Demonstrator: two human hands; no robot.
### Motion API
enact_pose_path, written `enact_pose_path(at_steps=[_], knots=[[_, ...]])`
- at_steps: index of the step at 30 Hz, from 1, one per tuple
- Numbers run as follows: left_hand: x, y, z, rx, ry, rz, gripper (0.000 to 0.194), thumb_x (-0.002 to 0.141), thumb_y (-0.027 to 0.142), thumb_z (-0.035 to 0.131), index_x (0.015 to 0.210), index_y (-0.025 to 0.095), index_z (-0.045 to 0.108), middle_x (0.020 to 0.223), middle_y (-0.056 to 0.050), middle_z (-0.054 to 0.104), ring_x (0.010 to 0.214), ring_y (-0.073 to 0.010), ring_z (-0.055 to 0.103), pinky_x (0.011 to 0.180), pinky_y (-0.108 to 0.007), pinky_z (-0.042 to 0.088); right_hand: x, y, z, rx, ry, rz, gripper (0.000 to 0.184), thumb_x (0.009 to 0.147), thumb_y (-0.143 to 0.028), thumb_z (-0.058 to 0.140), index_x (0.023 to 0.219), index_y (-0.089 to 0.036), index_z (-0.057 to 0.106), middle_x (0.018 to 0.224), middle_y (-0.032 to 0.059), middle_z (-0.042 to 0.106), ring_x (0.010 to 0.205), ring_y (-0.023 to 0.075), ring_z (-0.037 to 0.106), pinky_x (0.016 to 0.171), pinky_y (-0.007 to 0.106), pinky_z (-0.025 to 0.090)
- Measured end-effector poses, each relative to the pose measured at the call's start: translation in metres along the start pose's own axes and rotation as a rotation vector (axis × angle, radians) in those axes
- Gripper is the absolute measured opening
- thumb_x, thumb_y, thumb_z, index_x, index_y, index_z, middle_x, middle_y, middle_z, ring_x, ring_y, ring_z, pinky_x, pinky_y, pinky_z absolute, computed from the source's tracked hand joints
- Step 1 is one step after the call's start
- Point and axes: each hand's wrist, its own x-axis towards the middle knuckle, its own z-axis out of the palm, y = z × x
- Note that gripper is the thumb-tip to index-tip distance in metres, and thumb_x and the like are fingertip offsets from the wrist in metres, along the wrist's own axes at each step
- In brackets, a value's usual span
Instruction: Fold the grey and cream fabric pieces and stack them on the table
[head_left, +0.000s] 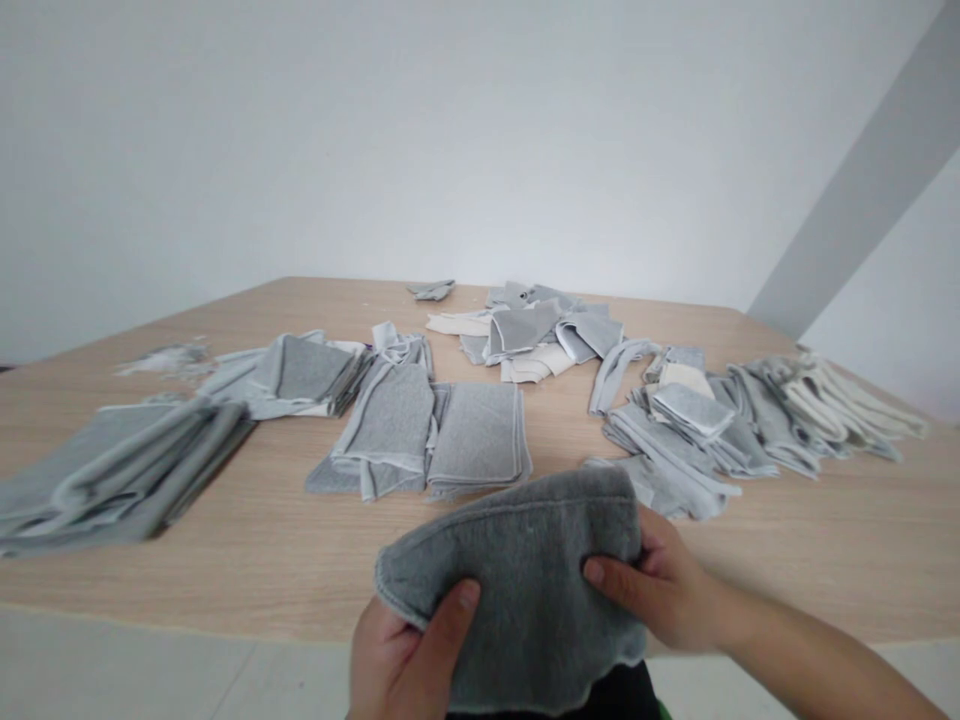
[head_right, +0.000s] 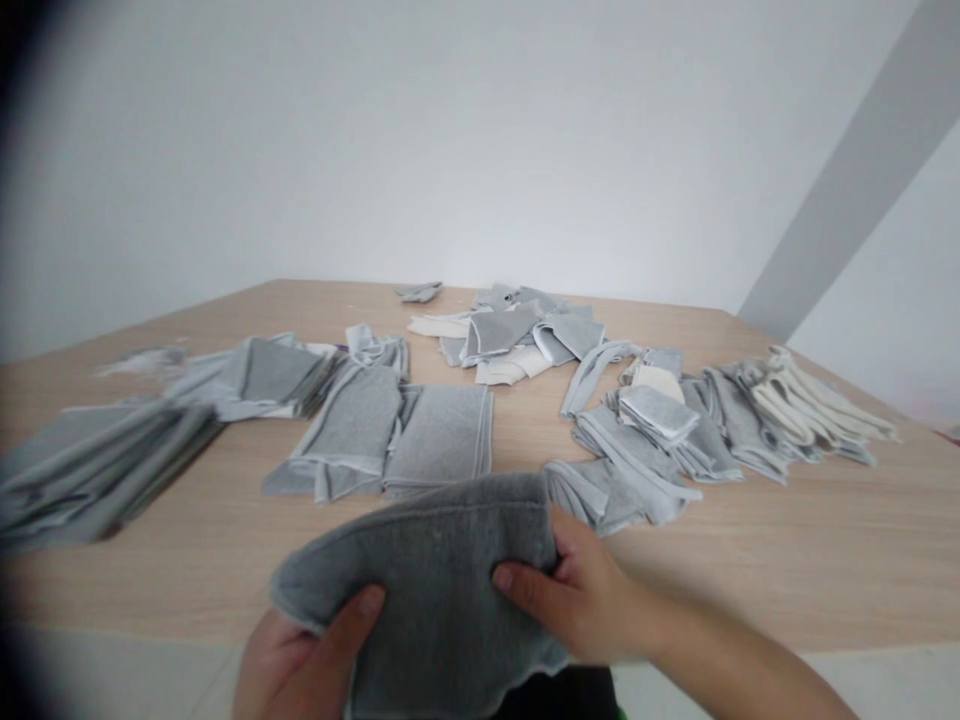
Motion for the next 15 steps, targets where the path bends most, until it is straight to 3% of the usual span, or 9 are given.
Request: enact_pose_path(at_steps=[5, 9, 12, 15], knots=[[0.004, -0.006, -0.003, 0.019, -0.132, -0.021, 0.037, 0.069, 0.050, 0.072, 0.090, 0.019, 0.074, 0.080, -0.006, 0.073, 0.079, -0.0244, 0.068, 0.079, -0.036, 0.056, 0.009, -0.002, -0.004, 0.180, -0.009, 0.107, 0.040, 0.088, -0.030, 0.062, 0.127, -0.028, 0.053, 0.115, 0.0040, 0.066, 0.100, 0.0200, 0.065, 0.086, 0.035, 0.053], [0.000, -0.004, -0.004, -0.067, -0.210, -0.150, 0.047, 0.069, 0.052, 0.072, 0.103, 0.019, 0.072, 0.085, -0.007, 0.074, 0.080, -0.0256, 0.070, 0.071, -0.033, 0.057, 0.019, 0.002, -0.009, 0.129, 0.119, 0.063, 0.035, 0.086, -0.029, 0.066, 0.120, -0.026, 0.058, 0.113, 0.0040, 0.067, 0.104, 0.0199, 0.064, 0.088, 0.032, 0.052], [-0.002, -0.004, -0.003, -0.086, -0.153, -0.143, 0.037, 0.066, 0.052, 0.073, 0.085, 0.019, 0.074, 0.081, -0.006, 0.074, 0.078, -0.0256, 0.069, 0.073, -0.033, 0.056, 0.023, 0.005, -0.005, 0.224, 0.245, 0.046, 0.045, 0.083, -0.030, 0.069, 0.124, -0.028, 0.050, 0.109, 0.0033, 0.069, 0.096, 0.0190, 0.067, 0.082, 0.032, 0.054], [0.000, -0.006, -0.003, -0.078, -0.111, -0.110, 0.029, 0.066, 0.048, 0.074, 0.072, 0.019, 0.073, 0.076, -0.004, 0.074, 0.074, -0.0239, 0.068, 0.072, -0.032, 0.055, 0.023, 0.006, 0.002, 0.350, 0.337, 0.079, 0.056, 0.081, -0.032, 0.071, 0.126, -0.030, 0.038, 0.092, 0.0008, 0.071, 0.073, 0.0180, 0.070, 0.063, 0.030, 0.056]])
